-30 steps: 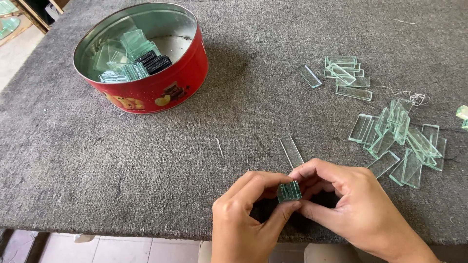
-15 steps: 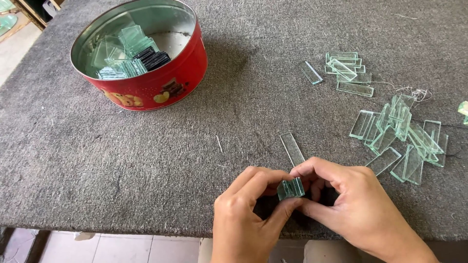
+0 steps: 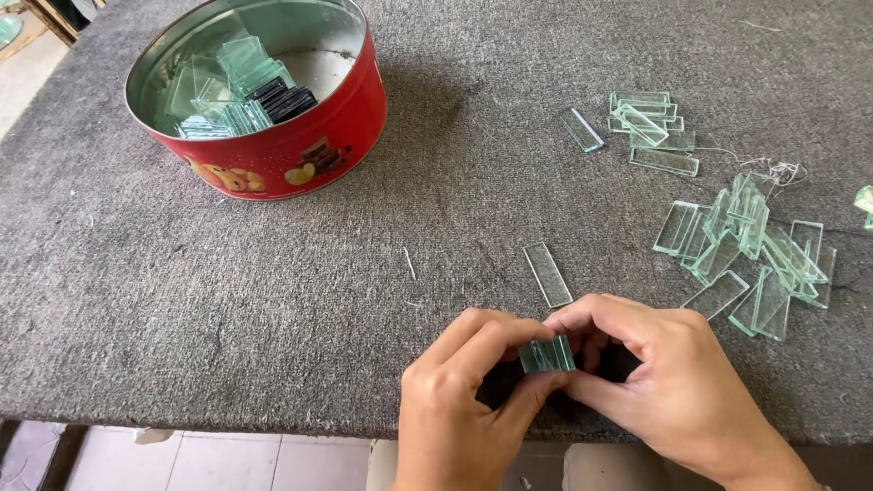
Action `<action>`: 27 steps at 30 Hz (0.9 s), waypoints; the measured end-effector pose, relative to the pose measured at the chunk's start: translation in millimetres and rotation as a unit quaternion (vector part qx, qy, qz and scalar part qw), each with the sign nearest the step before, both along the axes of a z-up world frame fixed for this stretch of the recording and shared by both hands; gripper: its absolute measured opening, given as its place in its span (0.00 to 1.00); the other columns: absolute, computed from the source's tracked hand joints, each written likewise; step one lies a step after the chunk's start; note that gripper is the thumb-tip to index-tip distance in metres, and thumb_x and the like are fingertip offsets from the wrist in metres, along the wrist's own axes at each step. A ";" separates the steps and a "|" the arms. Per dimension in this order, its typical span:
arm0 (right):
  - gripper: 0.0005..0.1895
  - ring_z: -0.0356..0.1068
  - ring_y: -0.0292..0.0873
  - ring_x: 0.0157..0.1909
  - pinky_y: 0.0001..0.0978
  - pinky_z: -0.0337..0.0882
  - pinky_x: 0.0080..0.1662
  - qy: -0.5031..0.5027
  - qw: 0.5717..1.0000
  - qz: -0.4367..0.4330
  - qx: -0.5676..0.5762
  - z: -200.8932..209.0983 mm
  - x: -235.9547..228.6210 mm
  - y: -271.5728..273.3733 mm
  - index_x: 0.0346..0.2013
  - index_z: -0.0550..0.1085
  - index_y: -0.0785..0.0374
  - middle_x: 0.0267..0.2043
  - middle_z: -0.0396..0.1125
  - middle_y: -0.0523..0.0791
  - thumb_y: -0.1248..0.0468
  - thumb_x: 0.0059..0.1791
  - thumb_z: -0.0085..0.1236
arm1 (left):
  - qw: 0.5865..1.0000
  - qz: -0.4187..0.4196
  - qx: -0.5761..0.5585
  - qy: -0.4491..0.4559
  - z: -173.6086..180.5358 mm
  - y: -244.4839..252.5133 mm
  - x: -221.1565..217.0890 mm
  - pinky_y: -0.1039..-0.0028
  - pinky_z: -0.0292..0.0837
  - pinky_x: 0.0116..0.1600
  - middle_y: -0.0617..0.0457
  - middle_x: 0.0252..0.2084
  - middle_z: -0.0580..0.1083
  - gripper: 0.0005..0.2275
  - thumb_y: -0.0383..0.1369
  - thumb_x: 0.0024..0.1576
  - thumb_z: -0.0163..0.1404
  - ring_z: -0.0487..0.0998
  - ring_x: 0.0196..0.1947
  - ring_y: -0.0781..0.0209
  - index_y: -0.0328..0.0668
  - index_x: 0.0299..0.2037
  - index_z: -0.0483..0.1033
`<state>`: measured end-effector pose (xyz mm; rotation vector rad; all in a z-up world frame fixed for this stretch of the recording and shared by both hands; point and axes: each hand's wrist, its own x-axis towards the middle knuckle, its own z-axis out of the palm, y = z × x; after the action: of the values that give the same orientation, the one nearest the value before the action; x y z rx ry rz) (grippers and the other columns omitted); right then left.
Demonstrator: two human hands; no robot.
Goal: The person is sorting, stacking, and organizing small rectangular glass pieces on a workbench and placing them into a red tin container.
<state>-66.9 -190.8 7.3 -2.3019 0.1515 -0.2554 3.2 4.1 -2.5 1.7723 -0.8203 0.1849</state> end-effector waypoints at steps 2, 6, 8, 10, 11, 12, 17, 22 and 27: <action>0.16 0.74 0.29 0.28 0.21 0.74 0.36 -0.071 0.997 0.011 -0.033 -3.6 -4.1 0.6 0.42 0.86 0.49 0.30 0.79 0.33 0.62 0.40 0.79 | 1.000 -0.003 -0.026 -0.016 3.6 2.3 -2.1 0.76 0.81 0.49 0.58 0.43 0.82 0.10 0.35 0.59 0.66 0.86 0.41 0.64 0.49 0.48 0.84; 0.09 0.84 0.31 0.45 0.20 0.79 0.50 -0.208 0.976 0.024 -0.061 10.8 -11.7 13.0 0.42 0.80 0.54 0.47 0.85 0.38 0.66 0.48 0.69 | 0.996 0.039 -0.072 -0.046 -0.4 5.4 -6.6 0.78 0.81 0.48 0.56 0.41 0.82 0.09 0.37 0.59 0.66 0.86 0.39 0.64 0.47 0.44 0.84; 0.08 0.84 0.34 0.46 0.20 0.80 0.48 -0.241 0.967 0.033 -0.074 17.0 -11.4 16.8 0.42 0.79 0.57 0.47 0.84 0.42 0.67 0.49 0.67 | 0.996 0.043 -0.058 -0.046 0.8 6.5 -7.4 0.78 0.80 0.47 0.57 0.41 0.81 0.07 0.36 0.59 0.65 0.85 0.39 0.65 0.49 0.44 0.84; 0.07 0.84 0.37 0.46 0.20 0.82 0.45 -0.275 0.957 0.044 -0.085 18.9 -11.7 19.1 0.43 0.79 0.60 0.48 0.83 0.45 0.68 0.50 0.66 | 0.997 0.049 -0.041 -0.049 0.3 7.3 -6.8 0.79 0.78 0.46 0.59 0.41 0.80 0.05 0.35 0.60 0.65 0.84 0.38 0.67 0.51 0.43 0.84; 0.07 0.84 0.39 0.47 0.24 0.82 0.49 -0.289 0.951 0.035 -0.101 17.8 -12.5 19.0 0.42 0.79 0.61 0.47 0.83 0.44 0.69 0.50 0.66 | 0.996 0.045 -0.027 -0.071 -1.0 7.0 -6.2 0.77 0.79 0.44 0.59 0.42 0.80 0.04 0.34 0.61 0.63 0.84 0.38 0.65 0.50 0.44 0.84; 0.07 0.85 0.41 0.47 0.28 0.82 0.54 -0.302 0.946 0.026 -0.117 16.6 -13.1 18.8 0.41 0.79 0.62 0.46 0.83 0.44 0.71 0.50 0.66 | 0.995 0.042 -0.014 -0.093 -2.3 6.6 -5.4 0.75 0.79 0.43 0.59 0.42 0.80 0.03 0.32 0.62 0.61 0.83 0.38 0.64 0.49 0.44 0.83; 0.07 0.85 0.43 0.48 0.29 0.82 0.54 -0.308 0.943 0.038 -0.121 13.5 -13.9 16.3 0.43 0.79 0.61 0.47 0.83 0.44 0.71 0.50 0.64 | 0.994 0.040 -0.014 -0.103 -3.4 4.8 -5.4 0.74 0.79 0.45 0.59 0.42 0.80 0.04 0.32 0.61 0.62 0.83 0.39 0.63 0.49 0.44 0.82; 0.13 0.87 0.41 0.49 0.27 0.84 0.54 -0.262 0.965 -0.003 0.025 11.6 -15.1 13.9 0.42 0.78 0.60 0.45 0.83 0.47 0.68 0.45 0.73 | 0.993 0.033 -0.019 -0.116 -2.6 2.8 -6.8 0.73 0.81 0.50 0.58 0.42 0.84 0.03 0.30 0.62 0.60 0.87 0.43 0.61 0.44 0.44 0.82; 0.17 0.80 0.39 0.45 0.30 0.78 0.52 -0.225 0.925 -0.035 0.303 10.5 -22.6 7.5 0.46 0.79 0.63 0.45 0.83 0.50 0.71 0.45 0.76 | 0.986 0.139 0.031 -0.085 -18.2 -0.8 -6.8 0.83 0.76 0.40 0.69 0.35 0.85 0.07 0.35 0.52 0.67 0.83 0.29 0.75 0.61 0.40 0.87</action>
<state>-89.5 -183.3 17.8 -1.5777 0.0642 -0.6667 -3.6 3.3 -20.6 1.9454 -0.7005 0.5053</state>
